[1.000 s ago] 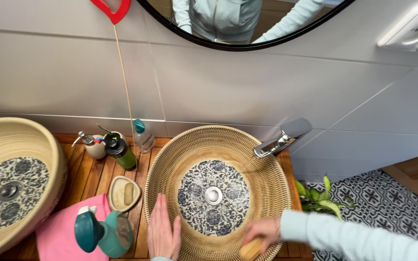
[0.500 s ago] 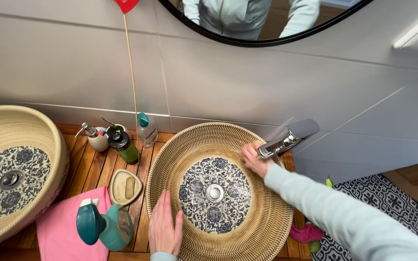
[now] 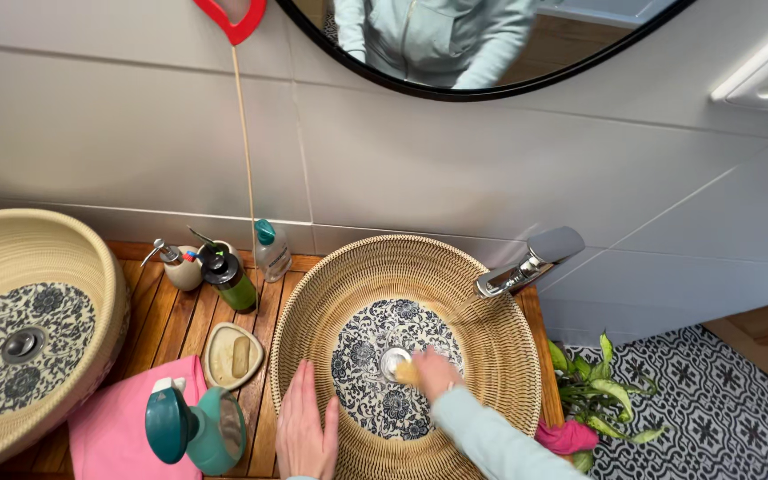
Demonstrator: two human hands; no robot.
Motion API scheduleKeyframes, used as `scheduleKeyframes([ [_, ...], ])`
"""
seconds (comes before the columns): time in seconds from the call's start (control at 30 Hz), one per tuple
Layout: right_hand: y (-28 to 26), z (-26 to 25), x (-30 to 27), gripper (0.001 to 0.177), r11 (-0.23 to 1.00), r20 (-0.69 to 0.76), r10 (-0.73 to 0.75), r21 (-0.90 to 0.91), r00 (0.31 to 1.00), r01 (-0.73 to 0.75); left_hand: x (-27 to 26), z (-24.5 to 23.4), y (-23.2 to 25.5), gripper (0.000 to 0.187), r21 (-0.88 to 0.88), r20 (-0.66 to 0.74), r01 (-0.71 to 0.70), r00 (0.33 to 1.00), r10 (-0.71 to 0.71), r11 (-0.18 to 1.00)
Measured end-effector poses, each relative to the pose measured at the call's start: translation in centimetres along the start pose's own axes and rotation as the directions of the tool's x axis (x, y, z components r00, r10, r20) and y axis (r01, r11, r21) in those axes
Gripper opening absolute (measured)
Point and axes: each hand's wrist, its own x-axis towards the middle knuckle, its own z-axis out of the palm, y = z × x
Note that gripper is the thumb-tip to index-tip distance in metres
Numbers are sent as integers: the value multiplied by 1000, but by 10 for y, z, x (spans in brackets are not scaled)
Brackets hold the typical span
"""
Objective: The person cleans a decorative bowl sink by spraying it with cleaner, scrubbing the interior with a small brush, and then wiping the sink and surrounding vanity surfaces with a pink cloth.
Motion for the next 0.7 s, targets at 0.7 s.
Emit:
scheduleKeyframes([
  [0.7,-139,-48,182,55,320,-440,840,874,318,365,-5,26,-32,72,19,-21,-67,998,67,998],
])
